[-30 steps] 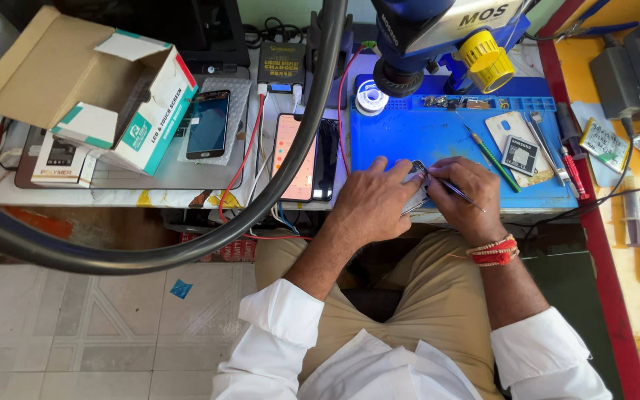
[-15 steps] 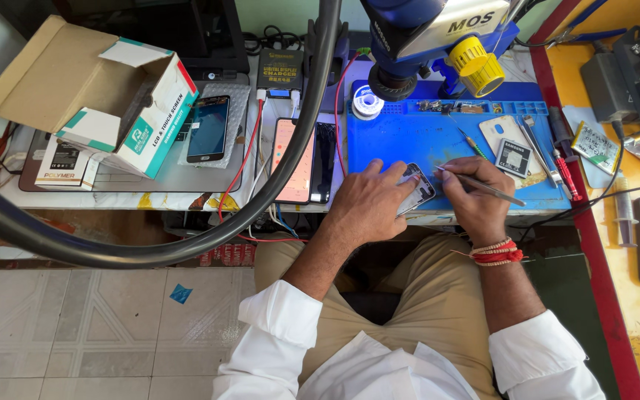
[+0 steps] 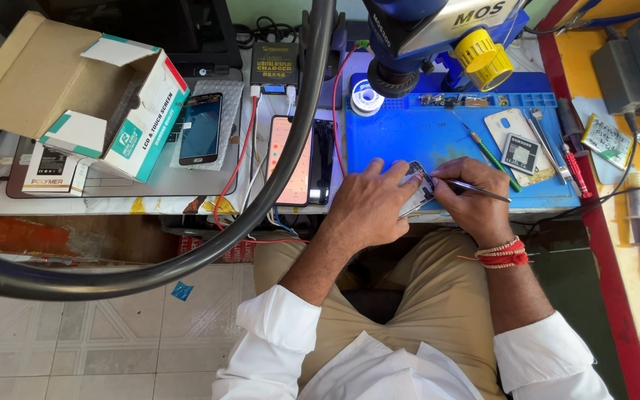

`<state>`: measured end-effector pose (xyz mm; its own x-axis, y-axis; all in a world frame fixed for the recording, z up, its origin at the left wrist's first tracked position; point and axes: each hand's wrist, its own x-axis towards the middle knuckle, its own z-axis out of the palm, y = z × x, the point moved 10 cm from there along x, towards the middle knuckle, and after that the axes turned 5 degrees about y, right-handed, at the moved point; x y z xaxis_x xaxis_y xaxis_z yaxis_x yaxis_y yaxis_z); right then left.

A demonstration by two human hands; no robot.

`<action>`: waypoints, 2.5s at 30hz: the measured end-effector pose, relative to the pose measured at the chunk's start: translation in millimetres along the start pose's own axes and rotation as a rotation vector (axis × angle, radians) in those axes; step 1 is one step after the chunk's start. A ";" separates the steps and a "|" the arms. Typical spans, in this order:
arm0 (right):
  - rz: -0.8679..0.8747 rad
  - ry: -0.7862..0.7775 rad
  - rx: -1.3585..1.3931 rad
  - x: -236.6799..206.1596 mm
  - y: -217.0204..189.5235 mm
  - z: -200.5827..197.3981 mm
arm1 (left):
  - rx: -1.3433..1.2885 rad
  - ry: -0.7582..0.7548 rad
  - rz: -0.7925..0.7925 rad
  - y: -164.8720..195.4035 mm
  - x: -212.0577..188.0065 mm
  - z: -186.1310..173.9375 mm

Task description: The person uses a metal spudger to carefully pry and separate the screen assembly from the phone chassis. They work along the edges of the device, lifting the display slightly while holding the phone steady with the other hand.

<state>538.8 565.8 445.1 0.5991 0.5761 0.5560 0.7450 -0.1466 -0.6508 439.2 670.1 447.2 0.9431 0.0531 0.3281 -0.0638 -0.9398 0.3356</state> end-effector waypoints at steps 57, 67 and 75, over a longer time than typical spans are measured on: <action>0.049 0.045 0.108 3.0 1.8 -14.4 | 0.066 -0.003 -0.028 8.6 -4.1 2.9; 0.167 -0.218 -0.297 12.6 -2.3 11.9 | 0.071 0.131 0.007 25.1 -25.1 -12.6; -0.160 -0.215 -0.609 -5.5 -41.6 19.8 | 0.072 0.118 0.009 38.5 -38.6 -11.1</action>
<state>498.7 584.7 458.8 0.4423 0.7671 0.4646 0.8904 -0.4375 -0.1253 396.8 635.6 457.3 0.8974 0.0801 0.4339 -0.0443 -0.9621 0.2692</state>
